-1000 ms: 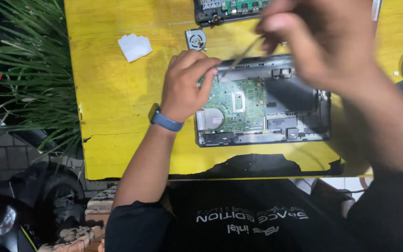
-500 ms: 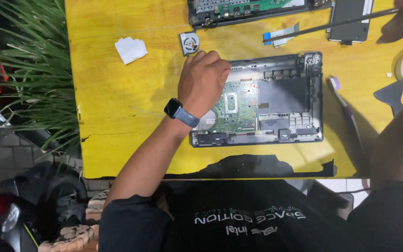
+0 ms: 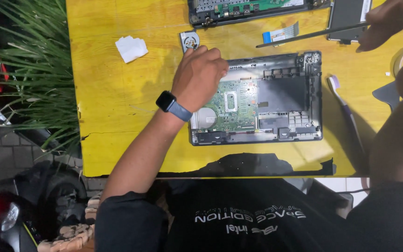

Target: Reinstalling a motherboard into a laptop chassis by cleaning the area, aligning the board, and securing it with screws.

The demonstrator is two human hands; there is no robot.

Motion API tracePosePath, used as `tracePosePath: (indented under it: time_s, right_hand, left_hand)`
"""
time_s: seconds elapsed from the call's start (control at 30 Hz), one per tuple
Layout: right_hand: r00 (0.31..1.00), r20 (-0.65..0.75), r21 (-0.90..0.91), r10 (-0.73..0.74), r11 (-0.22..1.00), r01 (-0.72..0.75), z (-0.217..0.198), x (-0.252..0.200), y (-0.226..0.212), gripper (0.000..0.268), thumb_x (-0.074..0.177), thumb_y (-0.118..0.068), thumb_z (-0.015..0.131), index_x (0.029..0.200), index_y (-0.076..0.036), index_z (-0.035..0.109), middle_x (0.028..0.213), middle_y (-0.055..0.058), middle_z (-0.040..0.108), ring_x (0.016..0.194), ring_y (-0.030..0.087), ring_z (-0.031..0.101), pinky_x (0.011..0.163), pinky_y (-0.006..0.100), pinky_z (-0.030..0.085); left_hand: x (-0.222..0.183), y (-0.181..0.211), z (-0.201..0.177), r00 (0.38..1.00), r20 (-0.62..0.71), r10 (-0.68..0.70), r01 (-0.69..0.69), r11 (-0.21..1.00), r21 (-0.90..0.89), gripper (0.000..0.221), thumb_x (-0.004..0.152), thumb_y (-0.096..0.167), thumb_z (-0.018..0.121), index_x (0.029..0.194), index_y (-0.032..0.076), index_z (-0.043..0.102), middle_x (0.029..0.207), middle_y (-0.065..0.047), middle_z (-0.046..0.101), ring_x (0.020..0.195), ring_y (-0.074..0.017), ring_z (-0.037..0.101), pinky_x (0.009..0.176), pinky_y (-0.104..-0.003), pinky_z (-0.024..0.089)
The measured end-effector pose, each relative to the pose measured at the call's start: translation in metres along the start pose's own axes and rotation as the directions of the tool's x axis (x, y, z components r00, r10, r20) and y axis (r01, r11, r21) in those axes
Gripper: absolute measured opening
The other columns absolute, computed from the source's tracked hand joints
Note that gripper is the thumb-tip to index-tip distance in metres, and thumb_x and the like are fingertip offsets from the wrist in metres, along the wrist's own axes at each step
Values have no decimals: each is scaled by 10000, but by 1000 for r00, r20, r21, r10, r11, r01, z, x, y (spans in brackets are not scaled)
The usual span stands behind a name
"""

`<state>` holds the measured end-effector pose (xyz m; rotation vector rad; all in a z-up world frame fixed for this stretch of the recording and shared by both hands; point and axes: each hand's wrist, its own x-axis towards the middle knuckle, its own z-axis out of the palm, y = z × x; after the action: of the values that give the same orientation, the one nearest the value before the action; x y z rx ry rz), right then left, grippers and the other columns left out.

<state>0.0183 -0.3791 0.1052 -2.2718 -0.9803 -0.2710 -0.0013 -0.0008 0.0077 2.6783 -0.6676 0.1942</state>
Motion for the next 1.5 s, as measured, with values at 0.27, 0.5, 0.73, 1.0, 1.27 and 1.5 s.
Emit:
tracePosePath:
  time_s: [0.27, 0.5, 0.73, 1.0, 1.27, 1.5]
  right_hand:
    - [995, -80, 204, 59, 978, -42, 11, 18, -26, 668, 1393, -201, 190, 1037, 167, 619, 1128, 272, 625, 1281, 458, 636, 1302, 564, 470]
    - [976, -210, 630, 58, 771, 90, 52, 47, -45, 214, 1255, -93, 396, 1294, 117, 402, 1049, 319, 601, 860, 346, 684, 752, 376, 620]
    - [967, -256, 599, 16, 787, 146, 67, 70, -88, 314, 1187, -146, 452, 1183, 166, 420, 942, 356, 598, 753, 363, 683, 685, 397, 605]
    - [921, -390, 607, 8, 755, 250, 81, 67, -80, 266, 1207, -161, 449, 1218, 101, 403, 895, 315, 532, 739, 363, 653, 660, 402, 588]
    - [898, -438, 600, 53, 761, 247, 86, 65, -85, 306, 1192, -183, 486, 1187, 116, 419, 909, 287, 482, 794, 362, 656, 662, 426, 618]
    - [900, -436, 563, 26, 788, 249, 86, 70, -89, 332, 1190, -224, 481, 1164, 97, 405, 868, 306, 529, 747, 364, 665, 631, 402, 587]
  left_hand:
    - [7, 6, -26, 993, 42, 107, -106, 994, -20, 174, 996, 38, 550, 822, 55, 557, 839, -94, 489, 763, -294, 486, 672, -434, 393]
    - [-29, 24, -92, 989, -146, -27, -76, 755, -651, 66, 1032, -32, 606, 1052, 31, 597, 978, -116, 716, 901, -214, 756, 800, -303, 648]
    - [-57, 23, -93, 973, -159, -168, -26, 603, -797, 134, 1029, -23, 632, 1139, 11, 565, 991, -128, 667, 877, -254, 770, 806, -329, 638]
    - [-62, 11, -63, 920, -275, -280, -192, 291, -937, 79, 1035, -19, 630, 1114, -15, 631, 1041, -154, 632, 945, -295, 758, 856, -321, 686]
    - [-67, 5, -42, 902, -201, -382, -171, 113, -979, 75, 1022, 4, 655, 1089, 37, 650, 1058, -113, 665, 992, -323, 769, 807, -308, 655]
    - [-68, 0, -35, 899, -188, -395, -175, 68, -982, 94, 1014, -6, 666, 1094, 41, 651, 1062, -103, 668, 1012, -343, 764, 797, -314, 653]
